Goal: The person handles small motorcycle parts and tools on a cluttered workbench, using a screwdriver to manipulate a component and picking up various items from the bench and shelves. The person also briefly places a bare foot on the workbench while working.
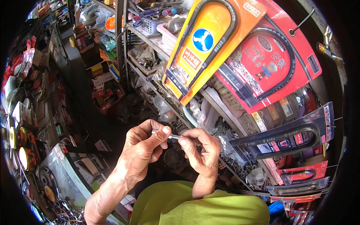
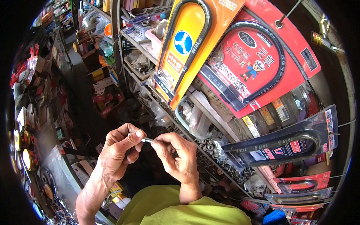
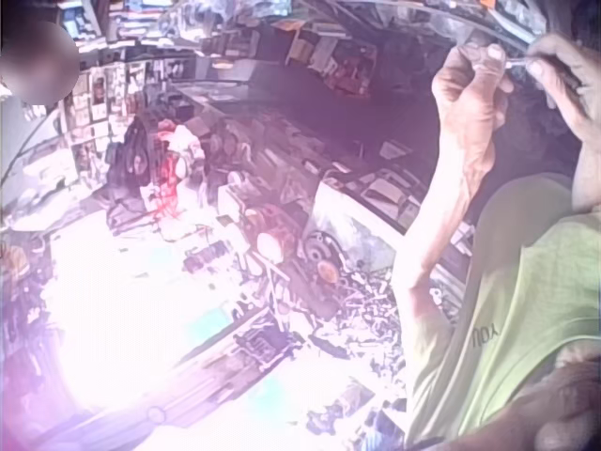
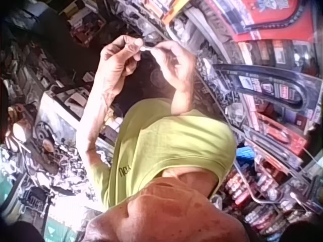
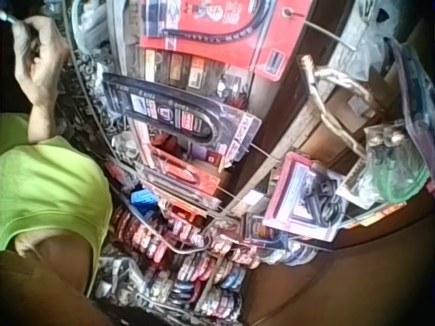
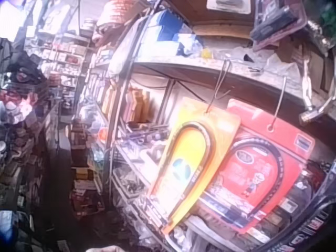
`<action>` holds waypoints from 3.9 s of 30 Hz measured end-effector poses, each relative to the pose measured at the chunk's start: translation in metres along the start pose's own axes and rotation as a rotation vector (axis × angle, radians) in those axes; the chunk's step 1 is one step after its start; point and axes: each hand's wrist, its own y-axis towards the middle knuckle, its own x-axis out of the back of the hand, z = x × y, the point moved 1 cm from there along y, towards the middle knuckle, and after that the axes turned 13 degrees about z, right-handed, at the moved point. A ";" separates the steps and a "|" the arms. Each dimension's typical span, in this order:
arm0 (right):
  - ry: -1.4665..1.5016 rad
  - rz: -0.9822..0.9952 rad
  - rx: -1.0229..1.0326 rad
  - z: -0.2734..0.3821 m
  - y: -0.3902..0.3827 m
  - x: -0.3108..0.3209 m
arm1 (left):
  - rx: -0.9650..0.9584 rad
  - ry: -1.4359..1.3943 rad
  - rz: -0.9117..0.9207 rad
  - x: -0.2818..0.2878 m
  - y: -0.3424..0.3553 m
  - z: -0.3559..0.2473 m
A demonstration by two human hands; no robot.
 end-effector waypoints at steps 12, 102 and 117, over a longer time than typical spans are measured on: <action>0.141 0.010 0.003 -0.002 -0.001 -0.005 | 0.002 -0.001 -0.001 0.001 0.000 0.001; 0.199 -0.002 -0.046 -0.009 0.004 -0.007 | -0.010 -0.001 -0.015 0.003 0.003 0.010; 0.157 -0.008 -0.016 -0.020 0.006 -0.005 | 0.023 -0.017 0.014 0.001 0.006 0.008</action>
